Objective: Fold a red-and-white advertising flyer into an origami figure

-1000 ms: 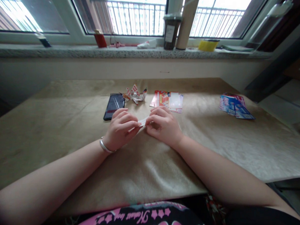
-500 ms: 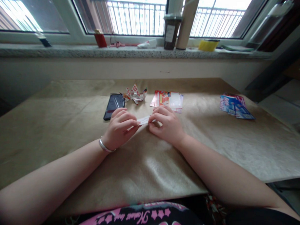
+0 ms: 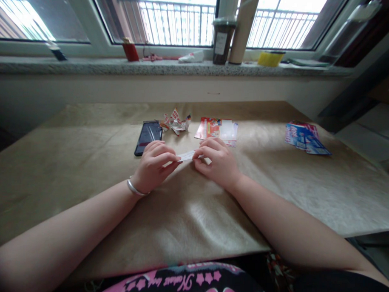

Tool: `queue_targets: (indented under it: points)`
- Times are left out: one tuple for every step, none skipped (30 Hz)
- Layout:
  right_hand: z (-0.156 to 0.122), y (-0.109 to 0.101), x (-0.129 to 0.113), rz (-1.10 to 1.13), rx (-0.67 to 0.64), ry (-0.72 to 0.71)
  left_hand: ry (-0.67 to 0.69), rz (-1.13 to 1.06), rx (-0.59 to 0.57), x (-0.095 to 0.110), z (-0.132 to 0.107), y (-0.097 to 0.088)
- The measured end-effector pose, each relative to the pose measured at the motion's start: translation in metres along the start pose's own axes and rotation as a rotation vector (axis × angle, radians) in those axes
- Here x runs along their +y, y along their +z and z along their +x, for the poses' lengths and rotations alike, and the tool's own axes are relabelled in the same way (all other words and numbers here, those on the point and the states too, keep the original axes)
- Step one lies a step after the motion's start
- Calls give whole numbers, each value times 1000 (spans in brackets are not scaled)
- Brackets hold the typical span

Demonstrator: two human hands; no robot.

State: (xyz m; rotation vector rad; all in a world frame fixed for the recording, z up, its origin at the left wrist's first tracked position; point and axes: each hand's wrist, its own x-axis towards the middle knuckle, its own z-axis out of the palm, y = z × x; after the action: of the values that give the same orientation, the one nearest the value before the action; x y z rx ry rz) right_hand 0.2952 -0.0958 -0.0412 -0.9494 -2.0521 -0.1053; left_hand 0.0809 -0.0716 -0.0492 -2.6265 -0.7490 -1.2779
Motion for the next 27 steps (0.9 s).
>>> queue_targets:
  points:
    - [0, 0, 1, -3, 1, -8, -6, -5, -4, 0, 0, 0]
    - [0, 0, 1, -6, 2, -17, -14, -10, -10, 0, 0, 0]
    - [0, 0, 2, -10, 4, -26, -25, -14, -20, 0, 0, -1]
    - [-1, 0, 2, -14, 9, -34, -37, -18, -29, -1, 0, -1]
    - [-1, 0, 3, -16, 14, -40, -52, -21, -34, -2, 0, -1]
    - [-1, 0, 3, -19, 20, -42, -65, -24, -35, -3, 0, -1]
    - [-1, 0, 3, -21, 21, -39, -75, -29, -30, -3, -1, 0]
    - [0, 0, 2, -22, 19, -32, -82, -35, -20, -4, -1, 0]
    - [0, -1, 2, -23, 14, -26, -87, -39, -7, -5, -1, 0]
    - [0, -1, 1, -23, 9, -22, -88, -43, 4, -6, -1, 0]
    - [-1, -1, 1, -22, 2, -22, -87, -45, 13, -6, -1, 0]
    - [-1, -1, 1, -19, 0, -26, -85, -47, 19, -6, -1, 0]
    - [-1, 0, 1, -15, 2, -31, -82, -48, 24, -5, -1, 0]
    - [-1, 0, 1, -12, 9, -37, -81, -49, 27, -5, -1, 0]
    - [-1, 0, 2, -10, 15, -43, -83, -51, 30, -4, 0, 0]
    - [-1, 0, 2, -10, 23, -48, -92, -55, 29, -4, 0, 0]
    - [-1, 0, 3, -12, 32, -53, -107, -63, 25, -4, 0, 0]
    - [-1, 0, 4, -13, 40, -55, -129, -76, 19, -4, 0, 0]
    - [-2, -1, 4, -14, 47, -56, -156, -93, 16, -4, 0, 0]
    - [-2, -1, 4, -15, 54, -54, -185, -111, 17, -5, -1, 1]
    - [-2, -1, 5, -15, 59, -50, -214, -130, 27, -6, -1, 1]
    - [-2, -1, 5, -15, 62, -45, -242, -146, 43, -8, -2, 2]
    - [-3, -1, 5, -14, 60, -42, -272, -164, 61, -9, -2, 2]
    - [-3, -1, 4, -10, 53, -43, -302, -186, 73, -10, -3, 3]
    - [-3, -1, 4, -5, 43, -46, -331, -214, 78, -11, -4, 4]
    - [-3, 0, 4, 2, 28, -48, -360, -248, 77, -12, -5, 5]
    - [-3, 0, 4, 10, 10, -51, -390, -281, 77, -13, -5, 5]
